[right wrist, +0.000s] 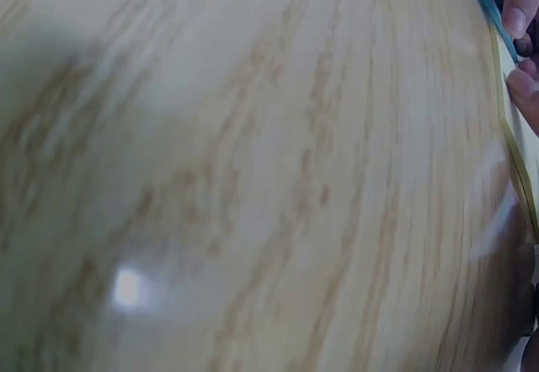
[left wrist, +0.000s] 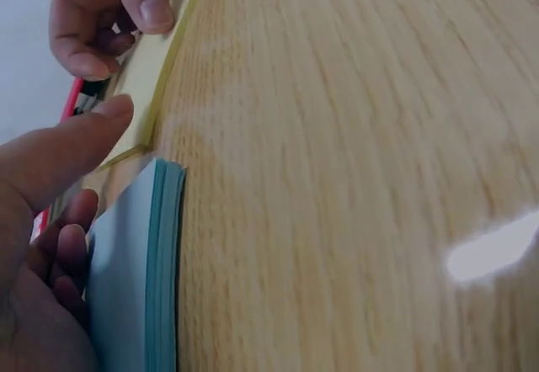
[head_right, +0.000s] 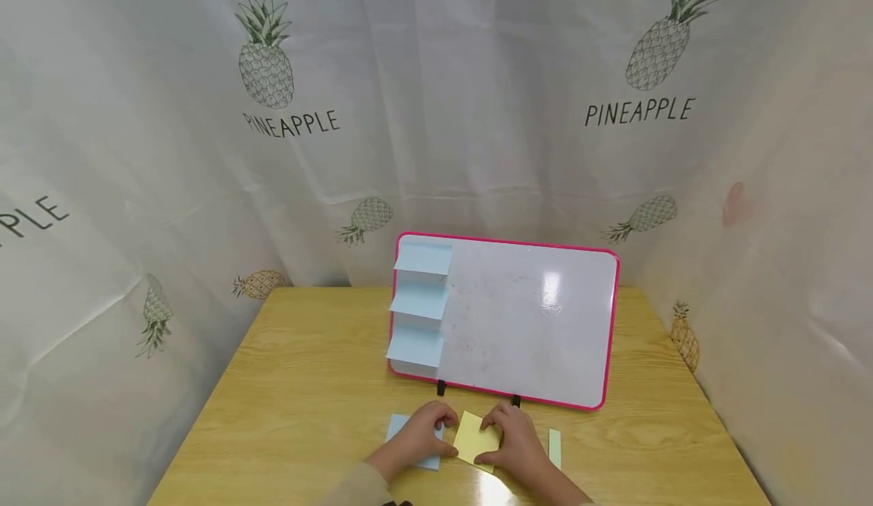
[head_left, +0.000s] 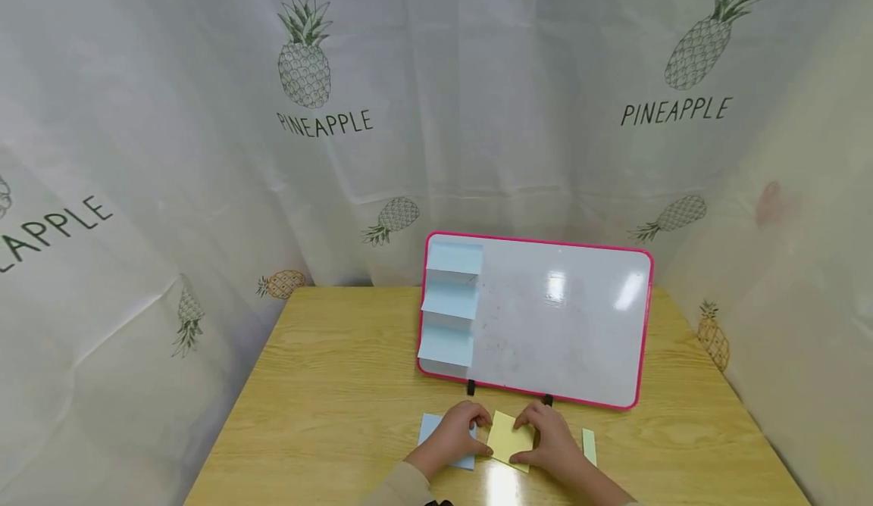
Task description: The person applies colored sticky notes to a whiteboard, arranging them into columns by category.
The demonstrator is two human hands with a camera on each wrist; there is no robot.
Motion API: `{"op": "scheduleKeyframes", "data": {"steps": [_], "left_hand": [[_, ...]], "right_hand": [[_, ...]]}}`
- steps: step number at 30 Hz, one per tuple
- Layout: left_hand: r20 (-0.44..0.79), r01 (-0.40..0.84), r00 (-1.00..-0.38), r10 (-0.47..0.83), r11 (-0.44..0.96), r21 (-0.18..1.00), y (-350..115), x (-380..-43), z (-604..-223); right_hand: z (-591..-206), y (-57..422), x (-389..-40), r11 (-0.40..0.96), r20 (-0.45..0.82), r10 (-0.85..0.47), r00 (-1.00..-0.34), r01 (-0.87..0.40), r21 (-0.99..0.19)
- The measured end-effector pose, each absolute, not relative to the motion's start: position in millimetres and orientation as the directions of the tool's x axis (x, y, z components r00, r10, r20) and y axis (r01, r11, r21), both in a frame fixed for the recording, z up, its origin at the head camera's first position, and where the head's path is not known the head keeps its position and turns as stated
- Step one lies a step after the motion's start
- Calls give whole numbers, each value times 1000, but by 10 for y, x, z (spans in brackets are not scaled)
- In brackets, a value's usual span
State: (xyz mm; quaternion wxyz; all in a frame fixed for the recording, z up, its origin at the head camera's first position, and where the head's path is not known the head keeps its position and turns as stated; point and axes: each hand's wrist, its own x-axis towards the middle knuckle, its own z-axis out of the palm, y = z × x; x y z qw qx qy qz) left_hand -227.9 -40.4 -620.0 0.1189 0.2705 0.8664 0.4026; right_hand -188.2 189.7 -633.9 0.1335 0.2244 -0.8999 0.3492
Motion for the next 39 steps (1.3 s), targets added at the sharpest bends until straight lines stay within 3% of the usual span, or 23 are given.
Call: {"op": "scheduleKeyframes", "data": {"steps": [8, 14, 39], "left_hand": [[53, 433, -817, 575, 550, 714, -418, -2245, -6227], [33, 407, -826, 563, 554, 726, -432, -2211, -6208], [33, 422, -819, 574, 561, 712, -434, -2198, -6160]], "right_hand": [[-6357, 1909, -1845, 668, 354, -314, -881, -469, -577], [-6355, 1908, -1833, 664, 322, -335, -885, -465, -586], [-6362, 1932, -1822, 642, 388, -352, -852, -521, -563]]}}
